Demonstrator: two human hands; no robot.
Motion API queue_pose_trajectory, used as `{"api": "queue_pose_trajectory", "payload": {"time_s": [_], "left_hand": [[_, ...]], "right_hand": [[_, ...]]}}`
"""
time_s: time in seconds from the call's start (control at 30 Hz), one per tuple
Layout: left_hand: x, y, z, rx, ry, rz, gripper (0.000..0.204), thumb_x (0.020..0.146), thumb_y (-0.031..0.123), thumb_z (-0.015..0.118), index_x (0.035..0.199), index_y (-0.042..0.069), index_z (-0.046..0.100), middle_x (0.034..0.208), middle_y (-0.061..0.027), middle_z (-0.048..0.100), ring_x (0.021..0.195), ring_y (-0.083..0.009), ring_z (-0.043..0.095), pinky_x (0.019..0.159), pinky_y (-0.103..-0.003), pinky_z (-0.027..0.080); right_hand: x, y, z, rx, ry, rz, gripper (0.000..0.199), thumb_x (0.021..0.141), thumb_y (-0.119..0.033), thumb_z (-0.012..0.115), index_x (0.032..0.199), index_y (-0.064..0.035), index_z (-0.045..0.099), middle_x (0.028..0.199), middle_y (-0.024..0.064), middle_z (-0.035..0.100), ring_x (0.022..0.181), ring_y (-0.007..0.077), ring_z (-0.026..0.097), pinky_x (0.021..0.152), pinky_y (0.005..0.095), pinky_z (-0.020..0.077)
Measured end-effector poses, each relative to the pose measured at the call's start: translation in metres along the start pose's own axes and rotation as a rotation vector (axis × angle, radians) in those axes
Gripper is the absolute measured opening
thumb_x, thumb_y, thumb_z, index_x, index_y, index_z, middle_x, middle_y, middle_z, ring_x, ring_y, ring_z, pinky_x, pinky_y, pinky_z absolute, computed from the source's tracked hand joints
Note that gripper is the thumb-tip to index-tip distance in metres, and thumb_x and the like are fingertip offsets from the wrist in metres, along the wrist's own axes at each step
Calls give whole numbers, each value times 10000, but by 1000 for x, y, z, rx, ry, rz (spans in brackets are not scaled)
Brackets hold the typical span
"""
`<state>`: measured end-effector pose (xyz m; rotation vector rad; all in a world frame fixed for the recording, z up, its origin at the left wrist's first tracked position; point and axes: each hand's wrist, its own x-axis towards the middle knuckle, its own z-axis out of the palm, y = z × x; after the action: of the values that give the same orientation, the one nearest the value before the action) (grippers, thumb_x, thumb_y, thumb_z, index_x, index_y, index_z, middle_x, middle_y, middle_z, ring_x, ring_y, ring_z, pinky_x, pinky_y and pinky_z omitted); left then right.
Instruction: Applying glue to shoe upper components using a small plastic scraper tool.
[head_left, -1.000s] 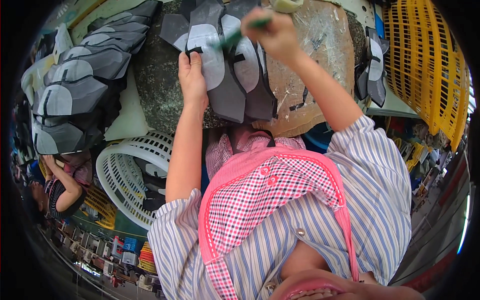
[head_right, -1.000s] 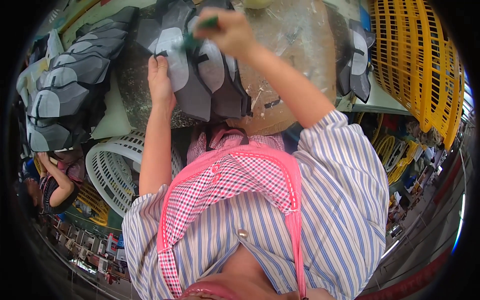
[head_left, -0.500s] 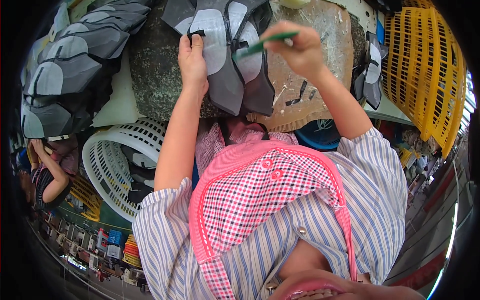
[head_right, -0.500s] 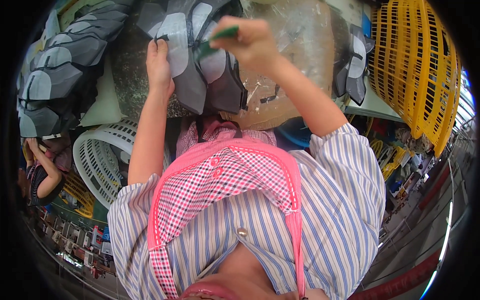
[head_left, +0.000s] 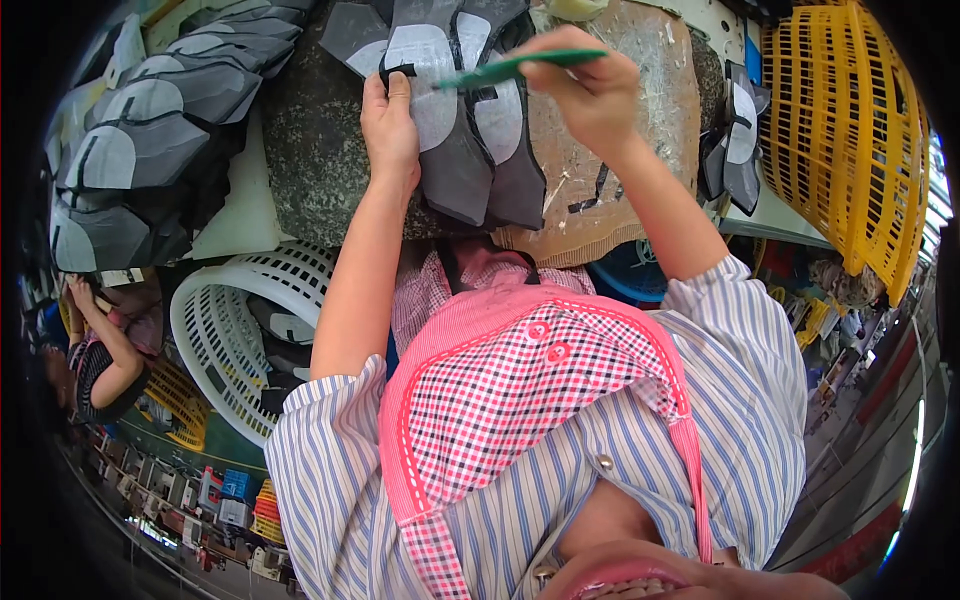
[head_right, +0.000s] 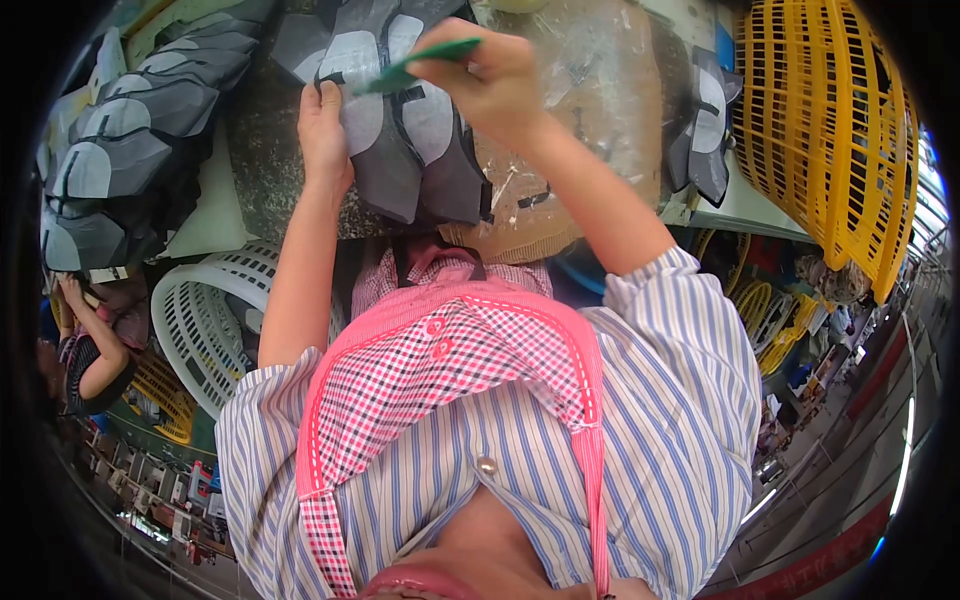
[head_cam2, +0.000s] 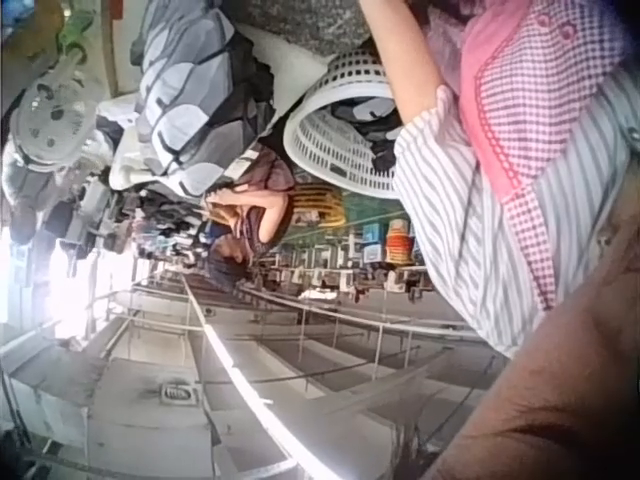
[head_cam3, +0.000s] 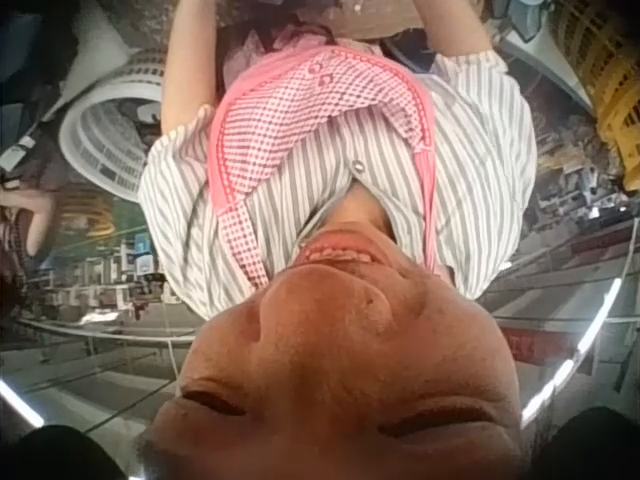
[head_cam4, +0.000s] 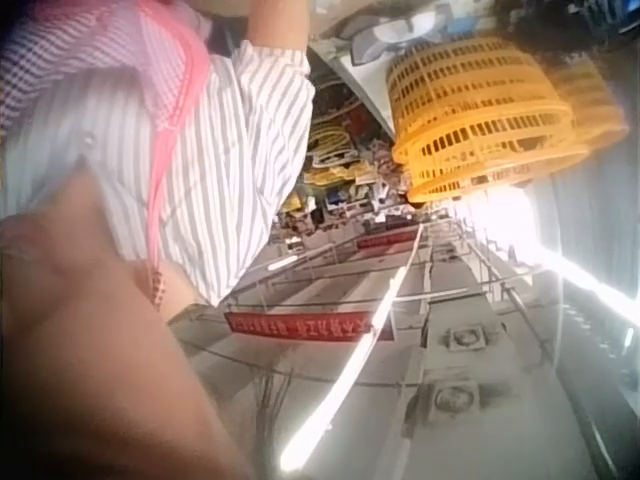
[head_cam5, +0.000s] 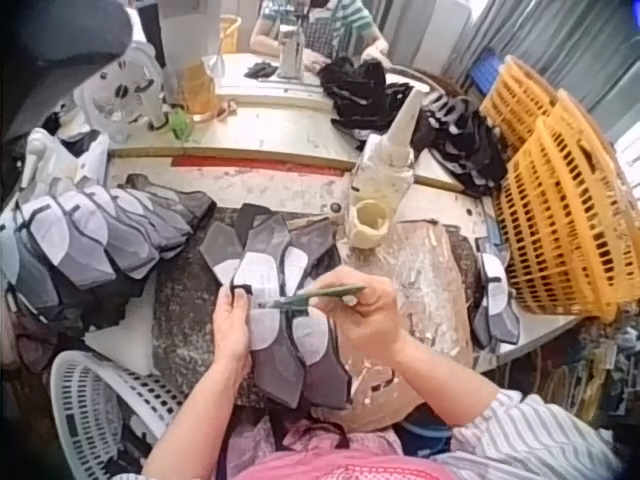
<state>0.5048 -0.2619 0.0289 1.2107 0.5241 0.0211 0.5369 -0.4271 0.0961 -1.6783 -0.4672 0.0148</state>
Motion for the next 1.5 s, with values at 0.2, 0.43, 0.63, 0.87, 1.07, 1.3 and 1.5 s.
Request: {"api": "queue_pose_trajectory", "payload": {"time_s": [0.2, 0.43, 0.63, 0.87, 1.07, 1.3, 1.5], "left_hand": [[3, -7, -4, 38, 29, 13, 186, 845, 198, 408, 905, 27, 450, 824, -18, 495, 735, -84, 441, 658, -226, 369], [-4, 6, -5, 95, -12, -6, 292, 850, 267, 385, 985, 14, 437, 878, -40, 494, 801, -100, 443, 711, -231, 358], [-9, 30, 3, -161, -302, -182, 716, 783, 573, 189, 1198, -7, 247, 1189, -95, 358, 1097, -186, 344, 912, -289, 252], [-12, 27, -26, -196, -234, -114, 810, 737, 640, 143, 1230, 0, 188, 1215, -102, 324, 1119, -186, 313, 932, -299, 226], [-9, 11, -11, -205, -349, -146, 810, 749, 624, 157, 1227, -30, 180, 1240, -116, 286, 1148, -201, 264, 951, -295, 177], [-9, 9, -25, -388, -410, -278, 369, 718, 48, 366, 1081, 0, 403, 992, -102, 507, 920, -195, 484, 817, -305, 365], [-25, 29, -26, -466, -544, -213, 371, 712, 57, 367, 1076, -3, 403, 1023, -100, 492, 950, -196, 466, 840, -310, 343]], "right_hand": [[-54, 26, -1, -271, -295, -153, 63, 672, 3, 574, 731, -17, 570, 636, 55, 547, 561, 101, 518, 477, 198, 387], [4, -12, -25, 144, 88, 29, 77, 765, -70, 525, 802, -15, 487, 666, 54, 547, 543, 95, 508, 472, 184, 405], [60, 26, 21, -24, -63, 81, 143, 718, -96, 587, 771, -44, 464, 691, 2, 522, 608, 45, 469, 532, 171, 375], [80, -6, 6, -554, -132, 102, 192, 648, -184, 564, 710, -50, 441, 565, 30, 475, 530, 113, 447, 502, 259, 369], [64, 43, 17, -122, -148, 308, 208, 629, -180, 579, 718, -39, 455, 565, 69, 471, 544, 162, 466, 528, 272, 384], [45, -3, -25, -234, -582, 626, 319, 567, -147, 538, 870, -47, 545, 614, 41, 513, 497, 114, 470, 449, 252, 399], [32, 0, -14, -626, -710, 396, 460, 521, -224, 529, 964, -103, 531, 601, 131, 513, 593, 258, 523, 557, 324, 405]]}}
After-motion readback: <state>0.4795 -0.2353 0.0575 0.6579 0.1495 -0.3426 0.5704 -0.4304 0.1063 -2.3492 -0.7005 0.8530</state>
